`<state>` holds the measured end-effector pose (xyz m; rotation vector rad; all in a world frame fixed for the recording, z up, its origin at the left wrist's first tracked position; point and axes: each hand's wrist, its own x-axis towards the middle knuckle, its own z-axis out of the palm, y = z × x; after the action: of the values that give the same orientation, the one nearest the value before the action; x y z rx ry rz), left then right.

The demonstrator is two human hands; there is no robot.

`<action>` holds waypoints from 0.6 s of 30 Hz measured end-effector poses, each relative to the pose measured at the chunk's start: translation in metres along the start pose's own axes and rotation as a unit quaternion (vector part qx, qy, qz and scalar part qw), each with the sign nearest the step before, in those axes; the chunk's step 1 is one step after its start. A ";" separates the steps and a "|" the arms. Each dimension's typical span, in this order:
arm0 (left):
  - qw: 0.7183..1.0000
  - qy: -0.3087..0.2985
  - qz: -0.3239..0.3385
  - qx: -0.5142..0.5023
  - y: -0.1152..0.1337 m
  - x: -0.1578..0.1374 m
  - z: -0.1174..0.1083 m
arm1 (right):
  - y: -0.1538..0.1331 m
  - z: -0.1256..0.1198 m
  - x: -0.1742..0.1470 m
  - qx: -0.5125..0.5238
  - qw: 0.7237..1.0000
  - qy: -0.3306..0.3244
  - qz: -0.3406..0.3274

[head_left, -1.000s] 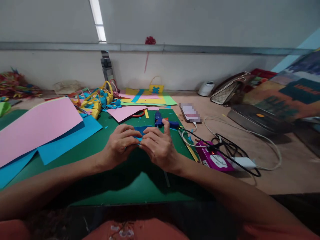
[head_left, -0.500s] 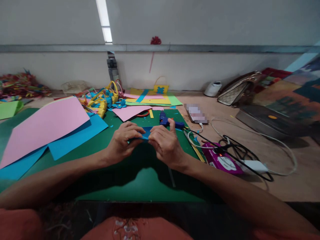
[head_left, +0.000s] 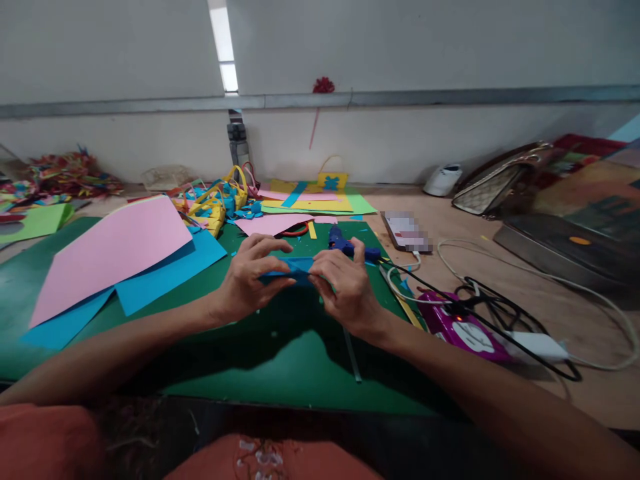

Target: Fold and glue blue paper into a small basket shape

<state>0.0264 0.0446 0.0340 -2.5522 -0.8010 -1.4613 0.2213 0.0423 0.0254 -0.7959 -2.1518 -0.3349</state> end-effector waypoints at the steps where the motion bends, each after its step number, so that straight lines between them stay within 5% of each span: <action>1: 1.000 -0.009 0.007 -0.003 0.000 0.000 -0.001 | 0.000 0.000 0.000 0.002 1.000 -0.002 -0.004; 8: 0.997 -0.053 0.010 -0.051 0.001 -0.002 0.000 | -0.006 -0.004 -0.001 0.001 1.000 -0.021 -0.013; 18: 0.997 0.004 0.003 -0.075 0.000 -0.006 0.004 | -0.006 -0.007 0.002 0.033 0.999 -0.009 0.000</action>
<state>0.0272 0.0433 0.0275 -2.6496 -0.7063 -1.5860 0.2207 0.0351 0.0310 -0.7639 -2.1676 -0.2577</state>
